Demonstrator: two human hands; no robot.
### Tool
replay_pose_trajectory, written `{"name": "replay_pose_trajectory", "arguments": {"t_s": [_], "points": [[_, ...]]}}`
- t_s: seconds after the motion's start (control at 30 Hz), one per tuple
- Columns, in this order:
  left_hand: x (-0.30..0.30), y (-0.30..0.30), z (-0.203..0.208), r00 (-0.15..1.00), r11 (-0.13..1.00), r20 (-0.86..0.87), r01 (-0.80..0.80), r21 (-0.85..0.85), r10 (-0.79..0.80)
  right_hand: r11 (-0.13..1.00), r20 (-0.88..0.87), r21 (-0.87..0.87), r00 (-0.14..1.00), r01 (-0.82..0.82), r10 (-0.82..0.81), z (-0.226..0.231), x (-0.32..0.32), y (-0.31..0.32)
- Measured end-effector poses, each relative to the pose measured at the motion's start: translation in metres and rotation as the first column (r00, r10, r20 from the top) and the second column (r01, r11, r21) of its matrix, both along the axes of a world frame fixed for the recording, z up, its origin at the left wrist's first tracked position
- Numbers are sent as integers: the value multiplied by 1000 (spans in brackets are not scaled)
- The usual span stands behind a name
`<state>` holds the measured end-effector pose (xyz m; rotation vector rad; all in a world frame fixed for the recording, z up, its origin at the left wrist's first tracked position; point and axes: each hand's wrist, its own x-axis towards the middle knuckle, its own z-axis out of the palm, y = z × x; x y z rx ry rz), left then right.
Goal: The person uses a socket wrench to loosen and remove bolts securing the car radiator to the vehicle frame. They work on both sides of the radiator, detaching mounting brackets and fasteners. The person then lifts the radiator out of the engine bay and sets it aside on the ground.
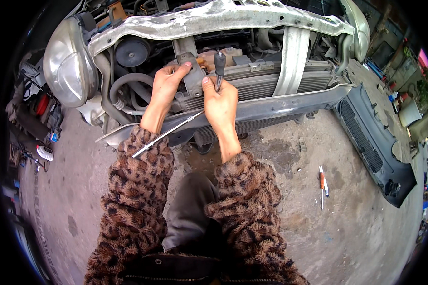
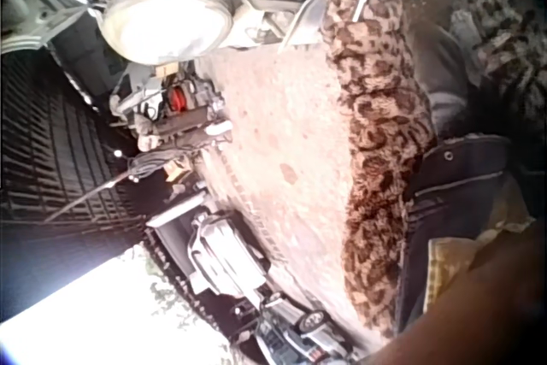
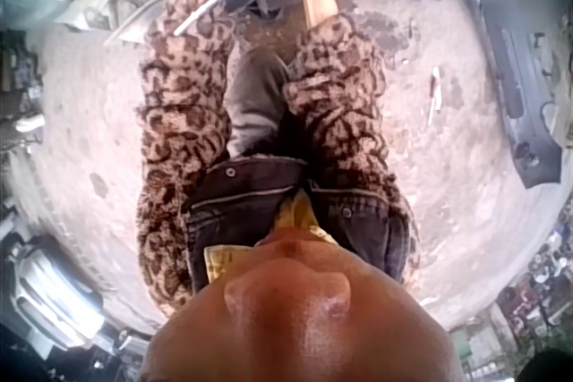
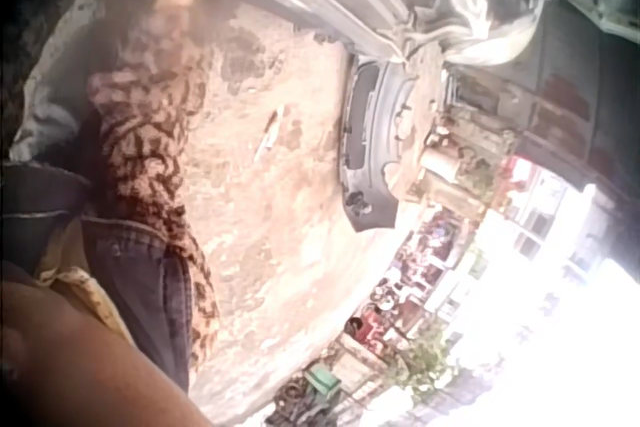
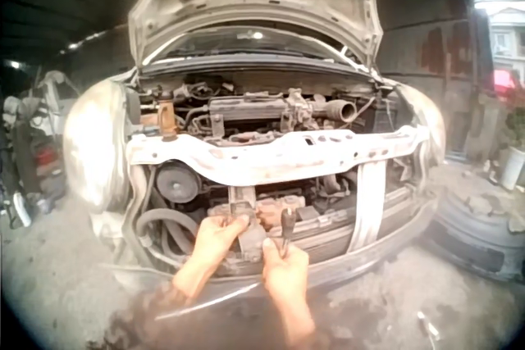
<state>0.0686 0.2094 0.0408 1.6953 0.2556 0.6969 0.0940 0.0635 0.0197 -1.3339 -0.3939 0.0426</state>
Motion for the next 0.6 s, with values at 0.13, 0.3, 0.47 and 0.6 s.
{"name": "replay_pose_trajectory", "arguments": {"t_s": [0.13, 0.3, 0.47, 0.6], "points": [[1, 2, -1, 1000, 999, 5, 5, -34, -5, 997, 62, -40, 996, 60, -57, 0, -2, 6], [8, 5, -6, 999, 999, 7, 33, -18, -32, 993, 75, -29, 991, 111, -109, 5, -1, -1], [-11, 5, 3, 999, 998, -28, 36, -54, -37, 992, 46, -12, 991, 129, -128, 2, -9, 14], [5, 6, -2, 999, 995, -12, 46, -90, -47, 986, 124, -61, 981, 158, -149, 11, -8, 1]]}}
